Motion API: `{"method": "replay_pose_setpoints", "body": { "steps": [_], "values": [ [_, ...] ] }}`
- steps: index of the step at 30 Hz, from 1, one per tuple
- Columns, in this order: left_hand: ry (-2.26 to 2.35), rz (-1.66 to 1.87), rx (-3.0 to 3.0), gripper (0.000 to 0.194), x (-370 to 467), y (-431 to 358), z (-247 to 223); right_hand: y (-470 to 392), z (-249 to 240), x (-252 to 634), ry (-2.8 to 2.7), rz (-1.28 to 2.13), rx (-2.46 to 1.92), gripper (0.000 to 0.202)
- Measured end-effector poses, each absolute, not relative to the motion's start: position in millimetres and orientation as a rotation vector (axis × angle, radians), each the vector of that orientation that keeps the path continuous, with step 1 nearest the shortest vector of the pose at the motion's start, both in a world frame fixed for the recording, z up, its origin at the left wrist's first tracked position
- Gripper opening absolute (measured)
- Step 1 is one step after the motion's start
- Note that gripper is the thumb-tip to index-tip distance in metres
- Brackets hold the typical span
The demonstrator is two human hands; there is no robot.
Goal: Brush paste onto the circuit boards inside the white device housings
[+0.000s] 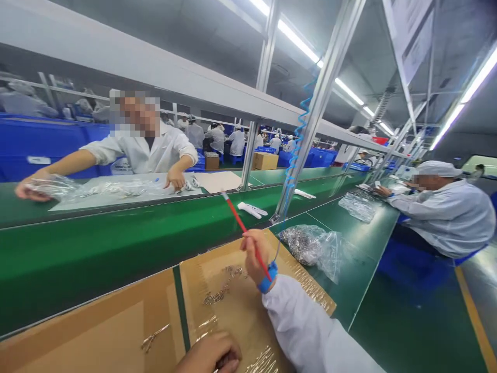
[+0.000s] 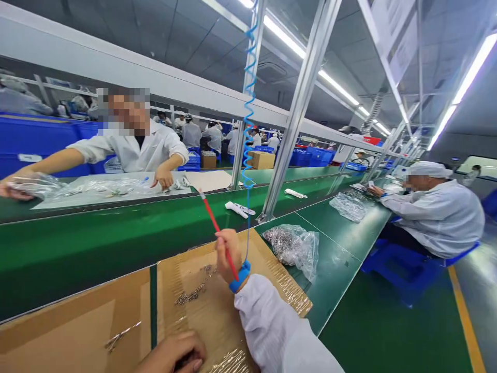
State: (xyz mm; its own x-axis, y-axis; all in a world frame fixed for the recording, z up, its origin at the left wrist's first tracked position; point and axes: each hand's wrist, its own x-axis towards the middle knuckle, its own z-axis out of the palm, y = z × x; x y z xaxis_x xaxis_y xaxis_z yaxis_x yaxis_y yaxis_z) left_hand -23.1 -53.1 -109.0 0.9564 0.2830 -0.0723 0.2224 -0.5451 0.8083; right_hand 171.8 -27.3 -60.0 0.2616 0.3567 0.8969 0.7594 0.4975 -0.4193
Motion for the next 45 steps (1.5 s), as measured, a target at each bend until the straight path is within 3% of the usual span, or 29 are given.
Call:
{"method": "replay_pose_setpoints", "body": {
  "steps": [8,15,19,22,25,31,34,40,45],
  "values": [
    [0.462,0.197,2.069,0.031,-33,-60,-92,-76,8,177,-1.207,-0.411,-1.064,0.013],
    [0.547,0.759,1.161,0.058,-41,-61,-65,-102,-18,99,-2.026,-0.189,-0.985,0.011],
    [0.562,0.886,0.974,0.043,-44,-57,-34,-90,-31,99,-2.21,-0.241,-0.716,0.03],
    [0.545,1.0,0.824,0.025,-46,-51,-19,-71,-35,121,-1.989,-0.087,-0.961,0.022],
    [0.671,0.894,0.571,0.018,-45,-51,-13,-54,-37,141,-1.789,-0.038,-1.209,0.015],
    [0.667,0.812,0.335,0.024,-45,-40,-14,-77,-45,140,-2.093,0.259,-1.221,0.014],
    [0.655,0.866,0.321,0.024,-55,-20,-6,-105,-53,127,-2.449,0.374,-1.136,0.039],
    [0.593,0.92,0.352,0.021,-96,1,50,-118,-72,117,-2.561,0.457,-1.218,0.006],
    [0.57,0.998,0.785,0.028,-125,-10,103,-102,-68,132,-2.44,0.588,-1.173,0.02]
  ]
}}
